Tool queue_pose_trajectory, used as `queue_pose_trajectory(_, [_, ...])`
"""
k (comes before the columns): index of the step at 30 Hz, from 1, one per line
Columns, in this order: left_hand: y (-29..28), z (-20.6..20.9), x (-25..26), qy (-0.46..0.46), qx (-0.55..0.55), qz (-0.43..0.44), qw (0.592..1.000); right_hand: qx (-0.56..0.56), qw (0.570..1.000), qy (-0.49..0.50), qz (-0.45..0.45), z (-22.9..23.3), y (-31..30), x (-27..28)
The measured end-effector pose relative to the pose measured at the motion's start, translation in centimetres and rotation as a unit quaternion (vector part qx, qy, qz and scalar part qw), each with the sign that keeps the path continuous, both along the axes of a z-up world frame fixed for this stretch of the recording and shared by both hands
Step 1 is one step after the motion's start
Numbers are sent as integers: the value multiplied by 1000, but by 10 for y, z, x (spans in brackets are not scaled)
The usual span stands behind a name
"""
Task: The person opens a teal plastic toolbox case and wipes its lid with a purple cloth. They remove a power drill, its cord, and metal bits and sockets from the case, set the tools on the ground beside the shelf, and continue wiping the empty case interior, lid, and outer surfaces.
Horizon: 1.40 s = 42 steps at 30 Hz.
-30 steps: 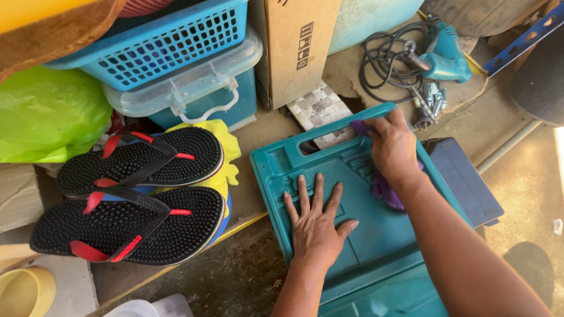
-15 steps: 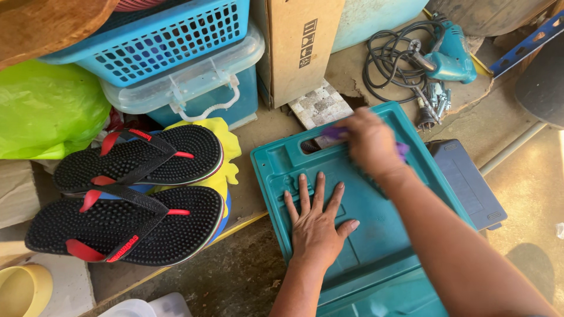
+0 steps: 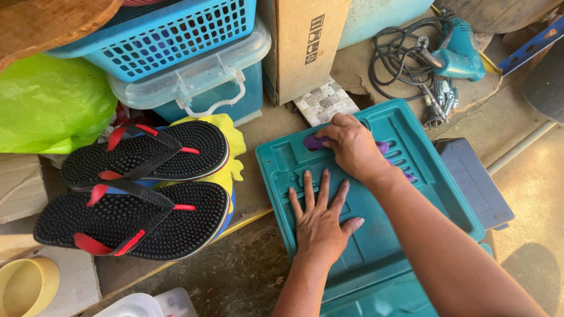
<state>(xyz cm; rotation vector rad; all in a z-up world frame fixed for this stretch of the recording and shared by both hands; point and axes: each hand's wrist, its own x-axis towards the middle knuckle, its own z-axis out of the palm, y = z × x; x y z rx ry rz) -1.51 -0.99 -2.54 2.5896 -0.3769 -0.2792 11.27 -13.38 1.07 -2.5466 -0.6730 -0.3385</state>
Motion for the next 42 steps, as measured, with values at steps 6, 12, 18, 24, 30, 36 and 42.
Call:
queue_pose_trajectory(6, [0, -1, -1, -21, -15, 7, 1000, -22, 998, -8, 54, 9, -9, 1])
queue_pose_trajectory(12, [-1, -8, 0, -37, -17, 8, 999, -39, 996, -33, -74, -2, 15, -4])
queue_pose_trajectory(18, [-1, -8, -2, -31, -25, 8, 999, -85, 995, -30, -45, 8, 14, 3])
queue_pose_trajectory(24, [1, -5, 0, -44, -19, 8, 999, -57, 988, 8, -141, 17, 13, 8])
queue_pose_trajectory(30, [2, -3, 0, -30, -13, 9, 999, -65, 995, 63, 36, 21, 7, 2])
queue_pose_trajectory(36, [-1, -2, 1, 7, -12, 14, 1000, -165, 972, 112, 128, 53, -31, 33])
queue_pose_trajectory(42, [-1, -6, 1, -24, -9, 17, 1000, -72, 972, 170, 147, 44, -26, 38])
